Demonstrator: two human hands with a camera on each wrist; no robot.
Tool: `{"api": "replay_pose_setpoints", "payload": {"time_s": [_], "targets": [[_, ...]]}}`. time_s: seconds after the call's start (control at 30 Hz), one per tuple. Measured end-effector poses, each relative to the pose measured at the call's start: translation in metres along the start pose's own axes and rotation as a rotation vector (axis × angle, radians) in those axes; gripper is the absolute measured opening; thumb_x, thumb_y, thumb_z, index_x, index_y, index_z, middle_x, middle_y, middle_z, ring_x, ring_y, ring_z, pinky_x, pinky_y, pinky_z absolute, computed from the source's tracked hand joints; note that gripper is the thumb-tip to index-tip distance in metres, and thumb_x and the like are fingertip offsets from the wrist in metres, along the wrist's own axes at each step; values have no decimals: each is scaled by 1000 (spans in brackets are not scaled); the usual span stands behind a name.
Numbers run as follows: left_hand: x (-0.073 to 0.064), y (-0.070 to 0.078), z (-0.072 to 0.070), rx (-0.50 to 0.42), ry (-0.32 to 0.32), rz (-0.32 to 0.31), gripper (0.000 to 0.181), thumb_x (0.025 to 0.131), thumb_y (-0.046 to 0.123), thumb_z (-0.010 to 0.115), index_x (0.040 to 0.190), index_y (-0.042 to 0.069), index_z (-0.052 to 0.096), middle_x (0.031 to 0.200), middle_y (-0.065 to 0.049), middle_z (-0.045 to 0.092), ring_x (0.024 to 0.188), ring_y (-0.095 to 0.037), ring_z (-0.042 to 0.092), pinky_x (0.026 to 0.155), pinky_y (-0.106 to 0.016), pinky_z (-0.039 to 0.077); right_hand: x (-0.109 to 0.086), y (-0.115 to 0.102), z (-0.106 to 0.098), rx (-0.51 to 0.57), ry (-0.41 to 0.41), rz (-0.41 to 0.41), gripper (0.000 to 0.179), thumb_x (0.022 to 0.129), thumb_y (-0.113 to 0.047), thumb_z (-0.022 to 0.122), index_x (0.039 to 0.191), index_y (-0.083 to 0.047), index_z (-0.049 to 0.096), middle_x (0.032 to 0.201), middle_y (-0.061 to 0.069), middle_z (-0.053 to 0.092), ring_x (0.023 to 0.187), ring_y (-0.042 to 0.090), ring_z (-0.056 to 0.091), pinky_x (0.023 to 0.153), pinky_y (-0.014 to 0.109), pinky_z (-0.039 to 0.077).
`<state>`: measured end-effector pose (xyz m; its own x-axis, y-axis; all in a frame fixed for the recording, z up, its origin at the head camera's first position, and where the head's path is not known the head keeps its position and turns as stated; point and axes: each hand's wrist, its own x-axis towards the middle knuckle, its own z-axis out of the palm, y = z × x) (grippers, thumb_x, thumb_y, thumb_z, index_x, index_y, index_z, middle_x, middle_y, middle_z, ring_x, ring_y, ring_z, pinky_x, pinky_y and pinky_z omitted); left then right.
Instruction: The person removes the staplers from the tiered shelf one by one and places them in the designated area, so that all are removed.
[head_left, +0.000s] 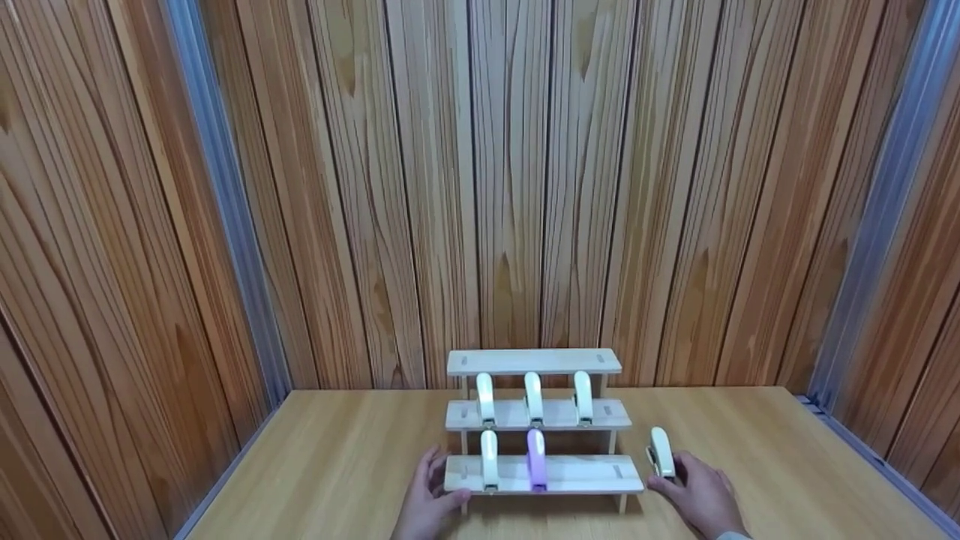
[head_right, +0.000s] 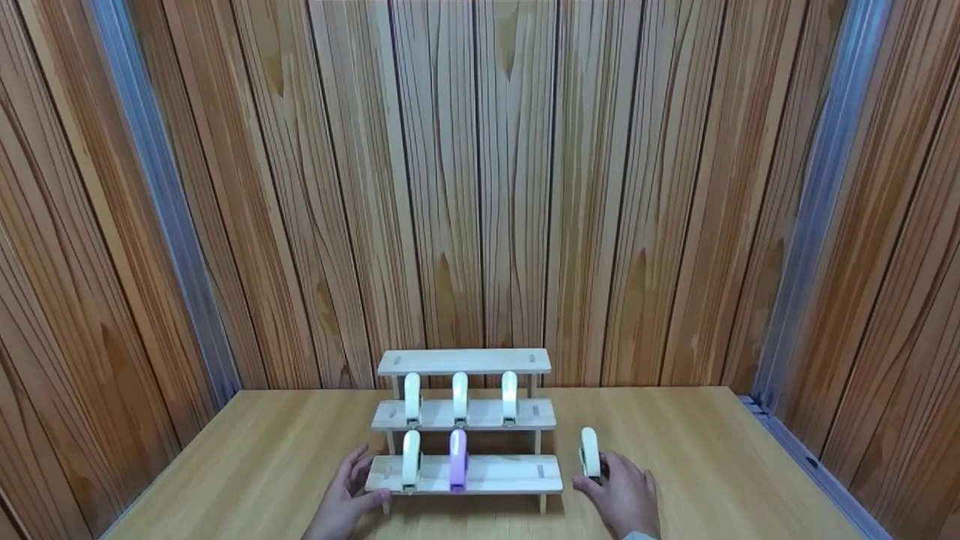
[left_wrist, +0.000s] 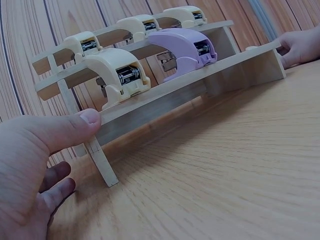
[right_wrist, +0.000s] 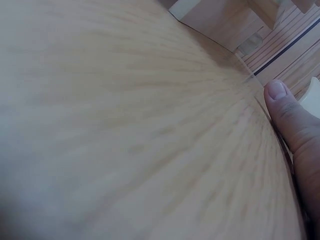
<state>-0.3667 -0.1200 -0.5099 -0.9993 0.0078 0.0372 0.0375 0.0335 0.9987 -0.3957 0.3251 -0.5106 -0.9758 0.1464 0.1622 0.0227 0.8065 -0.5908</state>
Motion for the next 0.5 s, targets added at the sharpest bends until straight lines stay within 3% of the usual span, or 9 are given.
{"api": "replay_pose_setpoints", "payload": {"time_s": [0.13, 0.3, 0.5], "targets": [[-2, -4, 3, -4, -6, -5, 110, 75, 20, 87, 158, 0, 17, 156, -27, 36, 141, -48, 36, 116, -61, 30, -5, 5, 0, 1, -6, 7, 79, 75, -60, 79, 123, 1, 63, 111, 14, 70, 105, 37, 64, 92, 58, 38], [-5, -5, 5, 3, -6, 34, 105, 78, 12, 85, 157, -3, 17, 153, -29, 40, 138, -47, 40, 115, -59, 34, -10, 10, 2, -12, 15, -23, 75, 77, -59, 79, 118, 1, 64, 105, 10, 71, 97, 31, 65, 90, 57, 39], [0, 1, 2, 12, 43, -23, 107, 76, 19, 86, 158, 2, 20, 155, -24, 40, 144, -44, 33, 118, -58, 30, -2, 2, 2, -12, 5, -1, 77, 78, -61, 77, 122, 1, 61, 110, 13, 69, 92, 27, 61, 90, 55, 38]]}}
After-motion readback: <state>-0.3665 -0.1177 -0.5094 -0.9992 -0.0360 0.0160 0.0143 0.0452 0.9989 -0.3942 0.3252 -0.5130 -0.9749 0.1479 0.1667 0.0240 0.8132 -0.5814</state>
